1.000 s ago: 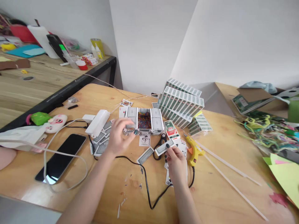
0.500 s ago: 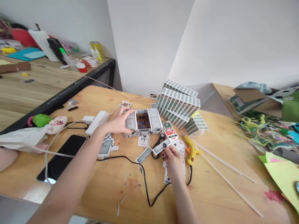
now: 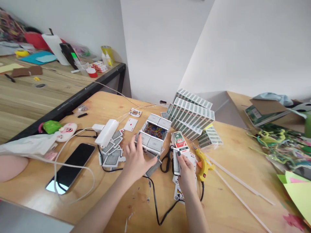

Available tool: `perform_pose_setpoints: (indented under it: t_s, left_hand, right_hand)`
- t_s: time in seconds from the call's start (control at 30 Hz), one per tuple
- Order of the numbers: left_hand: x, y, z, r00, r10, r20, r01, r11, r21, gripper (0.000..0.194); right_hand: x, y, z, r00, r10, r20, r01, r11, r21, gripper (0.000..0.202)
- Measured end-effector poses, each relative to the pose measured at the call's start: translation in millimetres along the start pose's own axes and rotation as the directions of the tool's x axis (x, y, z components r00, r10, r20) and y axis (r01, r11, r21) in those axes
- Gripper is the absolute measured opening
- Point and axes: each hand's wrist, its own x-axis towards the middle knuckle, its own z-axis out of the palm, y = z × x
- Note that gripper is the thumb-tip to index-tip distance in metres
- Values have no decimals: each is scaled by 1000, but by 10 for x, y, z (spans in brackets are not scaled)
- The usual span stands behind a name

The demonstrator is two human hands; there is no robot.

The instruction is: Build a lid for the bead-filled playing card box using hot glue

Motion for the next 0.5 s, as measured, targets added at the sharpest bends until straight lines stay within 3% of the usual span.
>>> perform_pose_setpoints:
  t_s: [0.2, 0.4, 0.5]
  left_hand:
    - [-191, 74, -16, 999, 40, -19, -39, 997, 67, 78]
    - [-252, 43, -50, 997, 71, 1, -71, 994, 79, 69]
    - [-255, 14, -73, 996, 84, 18, -86, 992, 98, 67]
  right_hand:
    - [54, -347, 136, 975, 109, 196, -104, 994, -33, 35]
    - [182, -618, 345, 910, 89, 406, -24, 986, -163, 36]
    - [258, -709, 529, 908, 84, 411, 13, 973, -228, 32]
